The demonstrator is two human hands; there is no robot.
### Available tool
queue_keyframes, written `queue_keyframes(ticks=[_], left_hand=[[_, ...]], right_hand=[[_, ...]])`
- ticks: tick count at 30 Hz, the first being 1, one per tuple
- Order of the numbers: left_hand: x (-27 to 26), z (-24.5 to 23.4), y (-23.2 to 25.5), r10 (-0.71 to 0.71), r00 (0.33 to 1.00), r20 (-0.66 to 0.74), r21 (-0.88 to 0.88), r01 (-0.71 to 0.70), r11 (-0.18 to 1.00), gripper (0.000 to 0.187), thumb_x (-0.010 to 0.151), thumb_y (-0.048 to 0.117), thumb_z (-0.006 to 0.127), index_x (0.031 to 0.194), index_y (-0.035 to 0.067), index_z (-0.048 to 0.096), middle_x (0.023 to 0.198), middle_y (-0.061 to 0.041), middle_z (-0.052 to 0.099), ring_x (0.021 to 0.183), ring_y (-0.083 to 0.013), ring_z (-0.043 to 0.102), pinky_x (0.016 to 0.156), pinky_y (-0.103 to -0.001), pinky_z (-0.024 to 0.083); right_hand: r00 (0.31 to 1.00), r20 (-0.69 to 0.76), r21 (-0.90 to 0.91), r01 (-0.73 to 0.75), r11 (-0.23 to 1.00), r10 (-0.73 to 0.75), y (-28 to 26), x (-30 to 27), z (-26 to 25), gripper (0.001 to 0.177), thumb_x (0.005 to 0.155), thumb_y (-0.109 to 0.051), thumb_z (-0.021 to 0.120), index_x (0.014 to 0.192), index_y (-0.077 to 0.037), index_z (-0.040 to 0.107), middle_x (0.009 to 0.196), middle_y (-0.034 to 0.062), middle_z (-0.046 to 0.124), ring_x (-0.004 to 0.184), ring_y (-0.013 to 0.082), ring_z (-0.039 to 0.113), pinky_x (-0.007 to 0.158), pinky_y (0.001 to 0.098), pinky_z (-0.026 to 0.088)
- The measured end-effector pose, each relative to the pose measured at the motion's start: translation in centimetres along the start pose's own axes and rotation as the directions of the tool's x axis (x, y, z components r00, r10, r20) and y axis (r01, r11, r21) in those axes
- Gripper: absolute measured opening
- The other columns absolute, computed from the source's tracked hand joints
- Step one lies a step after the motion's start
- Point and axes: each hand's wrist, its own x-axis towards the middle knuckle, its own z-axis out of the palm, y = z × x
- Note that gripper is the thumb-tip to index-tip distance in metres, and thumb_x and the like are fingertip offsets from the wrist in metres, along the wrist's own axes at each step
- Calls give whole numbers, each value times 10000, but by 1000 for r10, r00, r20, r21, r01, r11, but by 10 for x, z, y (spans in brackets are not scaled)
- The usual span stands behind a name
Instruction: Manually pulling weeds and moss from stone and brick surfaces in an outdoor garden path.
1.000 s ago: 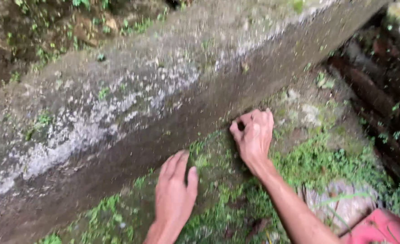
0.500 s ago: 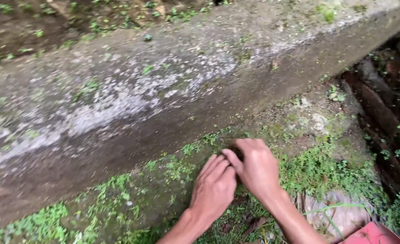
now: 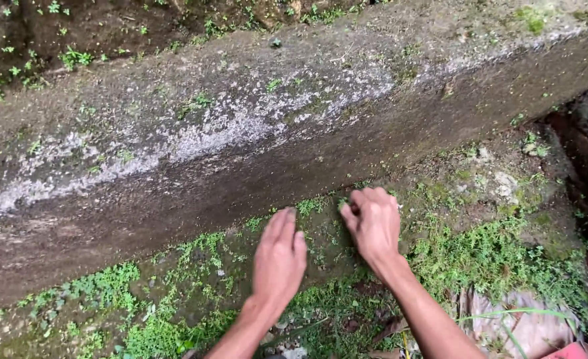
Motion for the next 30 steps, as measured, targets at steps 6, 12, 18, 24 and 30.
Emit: queue_keyframes(ticks=[6, 12, 18, 24, 30], left_hand=[[-1, 47, 63, 132, 991, -26, 293, -119, 949, 625, 948, 189, 500, 1430, -186, 368, 1528, -387, 346, 1445, -481, 274, 1186, -583, 187], [4, 78, 90, 251, 965, 80, 3, -252, 968, 508, 1000, 97, 493, 1418, -187, 441, 1514, -367, 406, 1452, -458, 339, 1219, -565, 182], [-11, 3, 49, 209, 977, 47, 13, -210, 978, 370, 901, -12, 504, 1223, -38, 685, 1357, -222, 640, 1327, -351, 569, 1209, -553, 279], [-28, -41, -20, 43, 995, -86, 24, -41, 999, 296, 927, 40, 569, 1174, 32, 732, 1268, -167, 710, 1240, -306, 639, 1194, -550, 329], [-32, -30, -17, 26, 995, -95, 31, -23, 999, 263, 928, 64, 590, 1138, 34, 746, 1225, -155, 727, 1225, -308, 653, 1182, -545, 352]], right_hand=[[962, 201, -186, -148, 971, 185, 15, -22, -65, 169, 924, -229, 736, 894, -67, 775, 866, 93, 761, 802, 213, 663, 796, 423, 552], [1000, 21, -130, 1, 991, 2, 22, -30, -81, 427, 801, 26, 657, 1211, -32, 761, 1195, 160, 754, 976, 291, 664, 880, 441, 552], [992, 31, -59, 126, 990, -124, -48, -2, -57, 274, 900, -268, 752, 1070, -57, 796, 1081, 106, 770, 941, 291, 649, 854, 450, 470], [998, 53, -345, 49, 937, -32, -72, 15, -8, 440, 777, -503, 808, 818, -65, 790, 782, 103, 671, 793, 267, 580, 810, 478, 379], [998, -64, -112, 10, 994, -17, -67, 1, 23, 222, 903, -267, 791, 800, -74, 759, 745, 87, 608, 748, 236, 561, 845, 452, 371]])
